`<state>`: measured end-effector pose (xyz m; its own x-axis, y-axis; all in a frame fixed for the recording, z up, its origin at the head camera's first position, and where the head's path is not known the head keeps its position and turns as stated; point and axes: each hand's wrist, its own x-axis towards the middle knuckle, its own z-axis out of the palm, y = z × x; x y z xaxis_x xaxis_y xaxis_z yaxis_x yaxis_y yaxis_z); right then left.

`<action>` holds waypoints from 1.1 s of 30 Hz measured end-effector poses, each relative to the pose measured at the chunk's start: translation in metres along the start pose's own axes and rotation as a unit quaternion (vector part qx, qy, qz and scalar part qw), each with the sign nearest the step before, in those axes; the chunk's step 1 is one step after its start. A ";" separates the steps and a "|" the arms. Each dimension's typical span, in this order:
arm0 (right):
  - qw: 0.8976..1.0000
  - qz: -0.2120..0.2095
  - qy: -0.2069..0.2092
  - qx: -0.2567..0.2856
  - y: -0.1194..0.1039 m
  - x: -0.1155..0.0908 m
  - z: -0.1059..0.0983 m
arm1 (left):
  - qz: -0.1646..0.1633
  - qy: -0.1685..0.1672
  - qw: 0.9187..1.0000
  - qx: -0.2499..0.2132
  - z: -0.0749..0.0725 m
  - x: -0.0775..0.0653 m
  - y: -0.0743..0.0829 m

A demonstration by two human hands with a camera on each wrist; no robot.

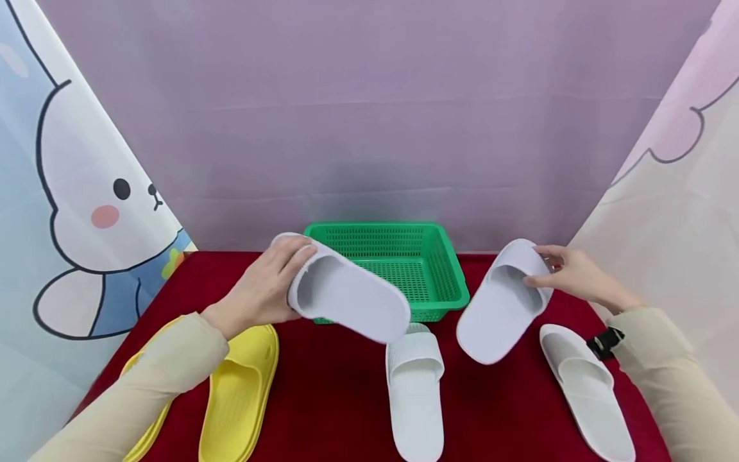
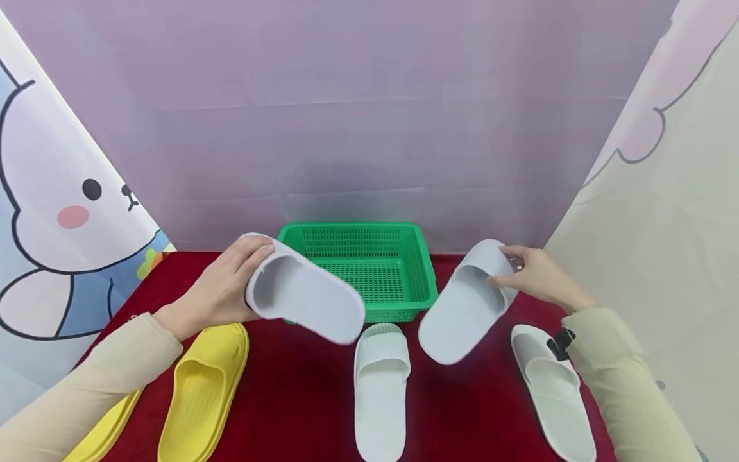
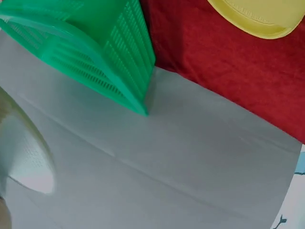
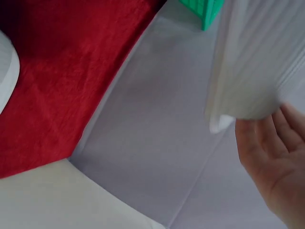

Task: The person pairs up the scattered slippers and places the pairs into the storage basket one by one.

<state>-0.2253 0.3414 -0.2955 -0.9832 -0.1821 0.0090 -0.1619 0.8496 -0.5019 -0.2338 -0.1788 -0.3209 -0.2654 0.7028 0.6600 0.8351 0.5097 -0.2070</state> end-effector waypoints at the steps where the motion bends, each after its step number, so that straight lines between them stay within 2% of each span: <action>1: 1.000 0.002 0.006 0.003 -0.002 0.002 0.000 | -0.017 0.004 1.000 0.013 0.000 -0.001 -0.002; 7: 0.999 0.011 0.048 0.021 -0.011 0.010 0.003 | -0.106 0.006 0.992 0.075 0.003 -0.006 -0.010; 13: 0.993 0.040 0.102 0.047 -0.019 0.015 0.008 | -0.169 -0.012 0.979 0.115 0.008 -0.004 -0.013; 18: 0.982 0.059 0.155 0.086 -0.027 0.017 0.016 | -0.205 -0.023 0.969 0.133 0.016 0.000 -0.017; 24: 0.962 0.080 0.225 0.135 -0.040 0.022 0.031 | -0.237 -0.030 0.963 0.123 0.024 0.003 -0.020; 29: 0.935 0.086 0.287 0.188 -0.056 0.031 0.051 | -0.264 -0.067 0.956 0.110 0.031 0.011 -0.018; 33: 0.918 0.080 0.320 0.220 -0.069 0.038 0.062 | -0.270 -0.091 0.952 0.114 0.036 0.020 -0.012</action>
<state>-0.2466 0.2448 -0.3137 -0.8621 0.3751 0.3409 -0.1008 0.5323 -0.8405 -0.2663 -0.1532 -0.3313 -0.7222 0.3711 0.5837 0.4321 0.9010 -0.0382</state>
